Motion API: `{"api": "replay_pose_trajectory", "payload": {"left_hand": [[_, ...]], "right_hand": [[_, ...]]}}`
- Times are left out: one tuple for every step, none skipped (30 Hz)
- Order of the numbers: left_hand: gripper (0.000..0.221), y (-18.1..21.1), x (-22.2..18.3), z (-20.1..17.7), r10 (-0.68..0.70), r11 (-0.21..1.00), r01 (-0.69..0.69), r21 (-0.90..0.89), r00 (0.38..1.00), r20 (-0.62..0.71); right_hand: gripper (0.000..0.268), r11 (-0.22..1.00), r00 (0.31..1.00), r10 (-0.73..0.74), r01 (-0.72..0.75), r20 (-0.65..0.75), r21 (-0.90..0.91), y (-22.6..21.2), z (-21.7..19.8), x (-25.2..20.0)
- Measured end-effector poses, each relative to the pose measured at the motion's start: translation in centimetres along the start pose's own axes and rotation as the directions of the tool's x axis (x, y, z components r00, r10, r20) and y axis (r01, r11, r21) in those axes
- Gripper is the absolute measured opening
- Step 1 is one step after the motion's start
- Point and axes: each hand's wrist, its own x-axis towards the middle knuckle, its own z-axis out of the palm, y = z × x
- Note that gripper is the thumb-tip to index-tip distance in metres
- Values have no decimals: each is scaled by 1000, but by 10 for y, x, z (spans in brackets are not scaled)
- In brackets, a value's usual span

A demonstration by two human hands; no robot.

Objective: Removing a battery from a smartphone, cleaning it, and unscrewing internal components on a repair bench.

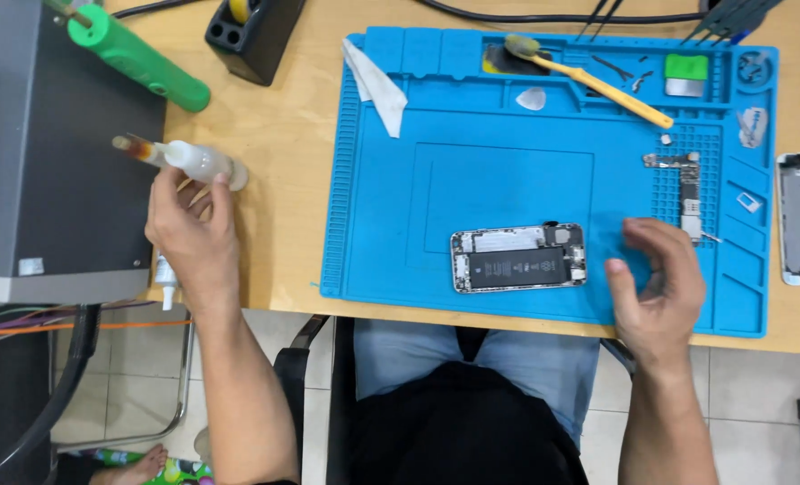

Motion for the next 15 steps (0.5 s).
{"api": "replay_pose_trajectory", "payload": {"left_hand": [[24,-1,3,3,5,1000,-5,-15,1000,8],[26,-2,6,6,20,1000,-20,-4,1000,8],[28,-4,8,9,36,999,-36,7,999,7],[28,-10,9,12,41,999,-41,-8,999,16],[29,-15,10,15,63,998,-63,30,998,13],[29,-21,13,16,87,993,-87,73,996,8],[29,-11,11,14,94,994,-94,63,996,13],[33,-1,10,12,42,999,-42,6,998,37],[38,9,8,10,-9,999,12,-50,998,66],[38,21,-1,4,1,998,3,-59,997,73],[44,34,-10,-2,74,994,-74,77,997,4],[50,46,-18,-4,156,968,-142,206,986,-53],[50,51,-29,4,164,970,-153,188,985,-47],[48,55,-41,9,171,975,-170,141,985,5],[48,59,-53,13,182,978,-187,91,982,57]], "right_hand": [[33,1000,1000,5,-5,-9,-14,-2,0,3],[33,999,999,44,-44,21,28,-5,-1,4],[33,994,995,81,-85,51,69,-7,-2,6],[33,994,995,88,-90,41,56,-10,-2,7],[30,997,995,68,-70,73,24,-12,-3,9],[27,999,993,48,-48,106,0,-15,-1,12],[27,999,994,52,-52,96,-9,-16,-1,12],[27,999,993,49,-48,111,-15,-16,-1,12],[28,999,991,47,-44,127,-20,-17,-1,13],[28,998,992,52,-50,115,-27,-17,-1,13],[27,998,991,56,-54,119,-21,-18,-1,13],[27,998,991,61,-59,121,-23,-17,-3,14],[27,997,992,68,-65,106,-37,-17,-4,14],[27,997,990,72,-70,119,-21,-16,-3,15],[27,997,988,76,-76,133,-5,-17,-2,15]]}}
